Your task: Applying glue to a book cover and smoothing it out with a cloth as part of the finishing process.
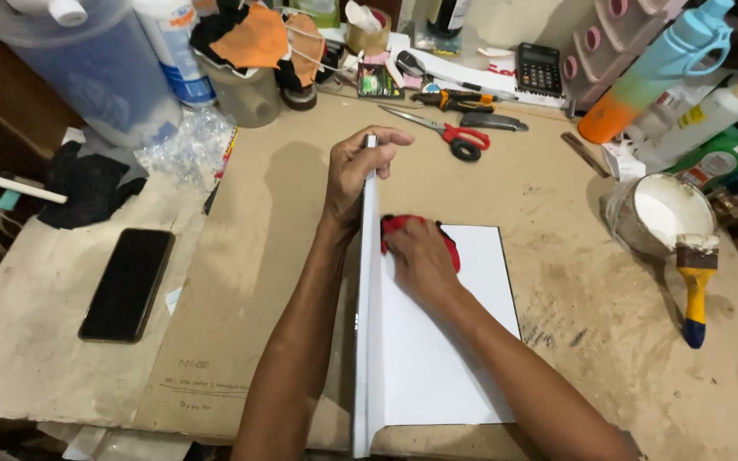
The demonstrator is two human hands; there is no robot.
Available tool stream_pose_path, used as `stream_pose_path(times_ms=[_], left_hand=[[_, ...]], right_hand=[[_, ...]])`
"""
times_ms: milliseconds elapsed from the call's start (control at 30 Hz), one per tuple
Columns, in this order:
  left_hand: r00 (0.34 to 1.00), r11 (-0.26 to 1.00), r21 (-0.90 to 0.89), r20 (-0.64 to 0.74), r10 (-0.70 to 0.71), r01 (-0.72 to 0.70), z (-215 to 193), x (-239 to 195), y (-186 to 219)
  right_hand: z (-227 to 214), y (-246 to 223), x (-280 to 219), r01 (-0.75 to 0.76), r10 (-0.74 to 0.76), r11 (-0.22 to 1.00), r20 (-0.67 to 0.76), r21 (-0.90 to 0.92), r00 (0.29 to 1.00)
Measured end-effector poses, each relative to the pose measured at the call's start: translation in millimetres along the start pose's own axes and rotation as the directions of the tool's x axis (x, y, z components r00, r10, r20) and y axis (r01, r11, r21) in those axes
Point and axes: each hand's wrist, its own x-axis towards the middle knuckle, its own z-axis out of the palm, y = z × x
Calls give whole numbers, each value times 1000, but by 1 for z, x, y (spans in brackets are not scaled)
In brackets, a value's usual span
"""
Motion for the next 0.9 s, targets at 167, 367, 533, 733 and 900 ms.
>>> stream_pose_path(times_ms=[167, 367, 533, 733, 900], left_hand=[[1000, 1000, 2, -22, 8, -8, 5, 1, -22], [999, 999, -8, -10, -33, 32, 9, -8, -2], [999, 999, -46, 26, -24, 25, 13, -5, -1], [998, 996, -61, 5, -61, 61, 10, -7, 0], [999, 997, -64, -9, -35, 34, 8, -3, 0]], right_hand=[[21, 10, 5, -44, 32, 995, -143, -87, 989], [-31, -92, -151, -20, 17, 997, -48, -71, 999], [-85, -63, -148, -320, 325, 945, -111, 66, 939], [-83, -44, -176, -235, 229, 967, -63, -100, 971], [-113, -146, -73, -844, 851, 313, 524, -436, 46]])
